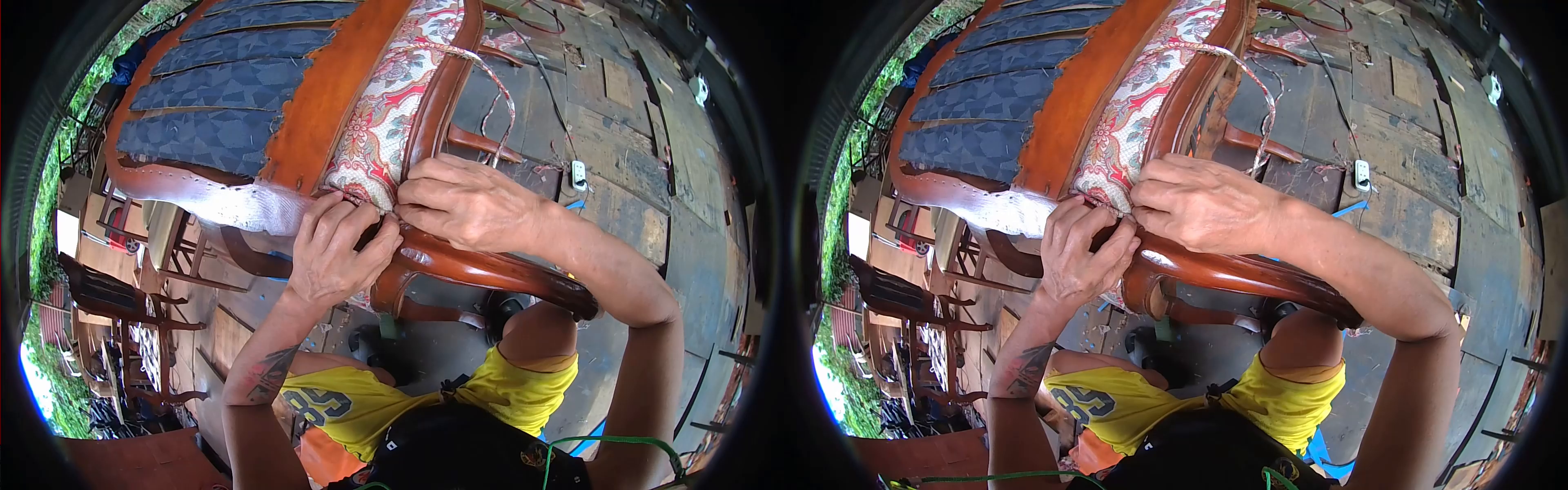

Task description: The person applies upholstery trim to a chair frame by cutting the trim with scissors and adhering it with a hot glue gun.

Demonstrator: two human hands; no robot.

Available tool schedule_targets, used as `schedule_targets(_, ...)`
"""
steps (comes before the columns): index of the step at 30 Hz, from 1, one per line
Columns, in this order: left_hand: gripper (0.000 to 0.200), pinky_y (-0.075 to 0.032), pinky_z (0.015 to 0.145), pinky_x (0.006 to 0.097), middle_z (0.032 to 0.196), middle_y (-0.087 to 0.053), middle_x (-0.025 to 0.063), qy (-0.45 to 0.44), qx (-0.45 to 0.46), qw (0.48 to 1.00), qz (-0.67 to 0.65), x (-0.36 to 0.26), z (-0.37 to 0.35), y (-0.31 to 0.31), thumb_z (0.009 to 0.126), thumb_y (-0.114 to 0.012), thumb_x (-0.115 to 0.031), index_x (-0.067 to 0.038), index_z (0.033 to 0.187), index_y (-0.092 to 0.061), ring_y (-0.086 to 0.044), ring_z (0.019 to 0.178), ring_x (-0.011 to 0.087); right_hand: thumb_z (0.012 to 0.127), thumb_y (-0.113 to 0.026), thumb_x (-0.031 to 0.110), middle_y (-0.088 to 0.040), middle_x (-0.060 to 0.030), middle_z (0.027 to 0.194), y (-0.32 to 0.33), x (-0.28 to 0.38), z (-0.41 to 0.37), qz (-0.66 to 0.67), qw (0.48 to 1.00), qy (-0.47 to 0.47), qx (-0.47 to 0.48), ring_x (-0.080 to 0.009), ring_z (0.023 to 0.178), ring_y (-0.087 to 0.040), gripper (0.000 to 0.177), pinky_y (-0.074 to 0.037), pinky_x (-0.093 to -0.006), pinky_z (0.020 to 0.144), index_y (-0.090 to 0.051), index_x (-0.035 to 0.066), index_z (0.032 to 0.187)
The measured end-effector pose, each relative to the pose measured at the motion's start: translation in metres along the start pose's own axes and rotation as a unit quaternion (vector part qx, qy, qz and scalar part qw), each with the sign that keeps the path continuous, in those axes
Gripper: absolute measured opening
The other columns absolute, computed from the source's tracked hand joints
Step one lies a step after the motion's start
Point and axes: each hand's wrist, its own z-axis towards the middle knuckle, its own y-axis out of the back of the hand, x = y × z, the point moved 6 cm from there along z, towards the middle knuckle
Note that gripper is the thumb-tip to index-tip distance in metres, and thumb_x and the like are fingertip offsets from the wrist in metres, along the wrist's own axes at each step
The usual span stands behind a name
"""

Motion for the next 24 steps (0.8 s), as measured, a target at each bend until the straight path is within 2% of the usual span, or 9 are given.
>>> schedule_targets(5,0.031,-0.051,0.1,0.0456,0.109,-0.061,0.0047,0.005,0.002,1.0,-0.015,0.002,0.001,0.002,0.082,-0.081,-0.02,-0.013,0.111,-0.072,-0.061,0.101,0.0232,0.079,-0.069,0.012,-0.069,-0.0097,0.112,-0.001,0.001,-0.006,0.018,0.999,-0.027,-0.017,-0.0259,0.109,-0.063,0.032,-0.053,-0.0362,0.095,-0.075,0.0,0.108)
schedule_targets(7,0.031,-0.051,0.1,0.0455,0.108,-0.062,0.0046,0.009,0.002,1.0,-0.019,0.002,0.0,0.001,0.082,-0.081,-0.02,-0.013,0.111,-0.072,-0.061,0.1,0.0233,0.069,-0.077,0.002,-0.072,-0.0139,0.114,0.001,0.001,-0.007,0.038,0.997,-0.043,-0.045,-0.0308,0.109,-0.067,0.038,-0.058,-0.0415,0.088,-0.076,-0.003,0.107)
schedule_targets(8,0.031,-0.051,0.1,0.0454,0.108,-0.062,0.0046,0.007,-0.003,1.0,-0.022,0.002,0.0,0.001,0.082,-0.081,-0.02,-0.013,0.11,-0.072,-0.062,0.101,0.0235,0.069,-0.077,0.002,-0.072,-0.0139,0.114,0.001,0.001,-0.008,0.038,0.998,-0.042,-0.043,-0.0308,0.109,-0.067,0.038,-0.058,-0.0415,0.088,-0.076,-0.003,0.107)
schedule_targets(11,0.034,-0.05,0.099,0.0468,0.11,-0.06,0.0048,0.008,-0.001,0.999,-0.034,0.002,-0.002,-0.001,0.081,-0.083,-0.019,-0.013,0.112,-0.073,-0.058,0.105,0.0262,0.071,-0.078,0.002,-0.073,-0.0134,0.116,0.0,0.0,-0.009,0.035,0.997,-0.04,-0.048,-0.0308,0.112,-0.068,0.037,-0.058,-0.0412,0.089,-0.076,-0.002,0.108)
schedule_targets(13,0.038,-0.049,0.099,0.0483,0.112,-0.058,0.0051,0.01,0.006,0.999,-0.044,0.003,-0.003,-0.002,0.079,-0.086,-0.018,-0.014,0.114,-0.074,-0.055,0.108,0.0288,0.08,-0.071,0.012,-0.071,-0.0086,0.118,-0.002,-0.002,-0.01,0.03,0.998,-0.036,-0.044,-0.0253,0.118,-0.064,0.036,-0.053,-0.0377,0.097,-0.074,0.0,0.113)
schedule_targets(17,0.038,-0.049,0.1,0.0492,0.112,-0.058,0.005,0.008,0.005,0.999,-0.04,0.003,-0.003,-0.002,0.079,-0.086,-0.019,-0.014,0.115,-0.074,-0.055,0.109,0.0288,0.08,-0.07,0.011,-0.07,-0.0091,0.119,-0.001,0.0,-0.011,0.046,0.997,-0.04,-0.049,-0.0262,0.119,-0.063,0.036,-0.053,-0.0382,0.099,-0.073,0.0,0.114)
schedule_targets(22,0.038,-0.049,0.101,0.0496,0.113,-0.058,0.0053,0.004,0.011,0.999,-0.038,0.003,-0.003,0.0,0.08,-0.085,-0.021,-0.014,0.116,-0.074,-0.055,0.109,0.0288,0.084,-0.067,0.01,-0.069,-0.0098,0.124,-0.003,0.003,-0.013,0.01,0.999,-0.042,0.003,-0.027,0.121,-0.062,0.034,-0.052,-0.0405,0.102,-0.072,0.001,0.117)
schedule_targets(23,0.034,-0.05,0.101,0.0478,0.111,-0.06,0.0054,0.004,0.007,1.0,-0.029,0.002,-0.001,0.001,0.081,-0.083,-0.021,-0.014,0.113,-0.073,-0.059,0.105,0.0264,0.084,-0.067,0.01,-0.069,-0.0098,0.124,-0.003,0.004,-0.013,0.009,0.999,-0.042,0.003,-0.027,0.121,-0.062,0.034,-0.052,-0.0405,0.102,-0.072,0.001,0.117)
schedule_targets(24,0.031,-0.052,0.101,0.046,0.109,-0.062,0.0056,0.004,0.002,1.0,-0.02,0.002,0.0,0.002,0.082,-0.081,-0.022,-0.013,0.11,-0.071,-0.062,0.1,0.024,0.078,-0.07,0.006,-0.069,-0.0116,0.125,-0.004,0.004,-0.013,0.02,0.999,-0.045,-0.007,-0.0289,0.121,-0.064,0.036,-0.053,-0.0425,0.101,-0.073,0.0,0.114)
